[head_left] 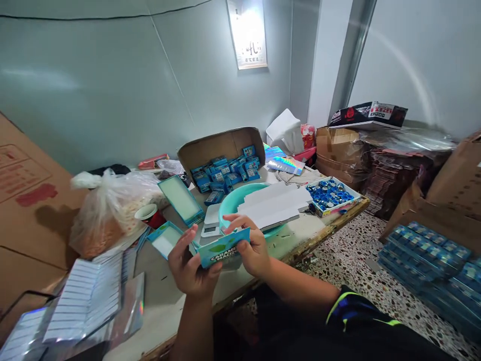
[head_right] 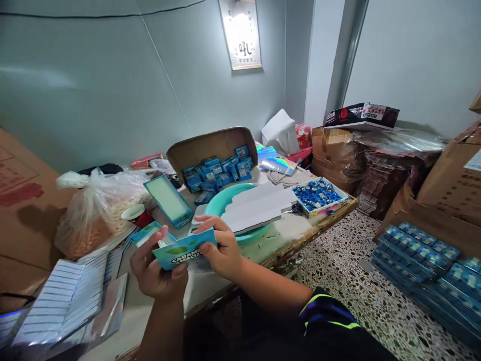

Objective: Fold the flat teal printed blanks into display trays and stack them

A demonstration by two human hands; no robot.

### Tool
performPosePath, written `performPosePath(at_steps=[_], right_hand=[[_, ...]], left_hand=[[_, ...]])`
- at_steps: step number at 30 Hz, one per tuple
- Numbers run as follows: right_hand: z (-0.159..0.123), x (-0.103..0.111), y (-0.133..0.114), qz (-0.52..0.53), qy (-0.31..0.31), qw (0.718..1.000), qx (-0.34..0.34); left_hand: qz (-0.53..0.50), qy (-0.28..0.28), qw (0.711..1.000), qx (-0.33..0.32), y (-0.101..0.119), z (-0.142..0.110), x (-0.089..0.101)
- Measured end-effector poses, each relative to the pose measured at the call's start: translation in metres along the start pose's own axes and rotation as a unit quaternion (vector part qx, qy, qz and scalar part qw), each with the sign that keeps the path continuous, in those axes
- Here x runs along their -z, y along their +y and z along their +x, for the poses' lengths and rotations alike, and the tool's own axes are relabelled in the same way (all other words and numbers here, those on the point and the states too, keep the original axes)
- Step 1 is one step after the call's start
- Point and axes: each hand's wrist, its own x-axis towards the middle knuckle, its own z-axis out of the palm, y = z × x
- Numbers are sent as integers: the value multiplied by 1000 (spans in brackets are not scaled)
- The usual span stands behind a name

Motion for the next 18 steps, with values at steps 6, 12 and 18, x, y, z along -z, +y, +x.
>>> performPosePath(at_steps=[6,12,18], right_hand=[[-22,-11,-12,35,-10,998,-47],[-8,13,-41,-243,-255,935,32],[9,15,-41,-276,-398,848,216]], left_hand=[[-2,35,980,193,41,-18,18],[87,-155,956,234,63,-9,42],[132,-190,957,174,71,6,59]])
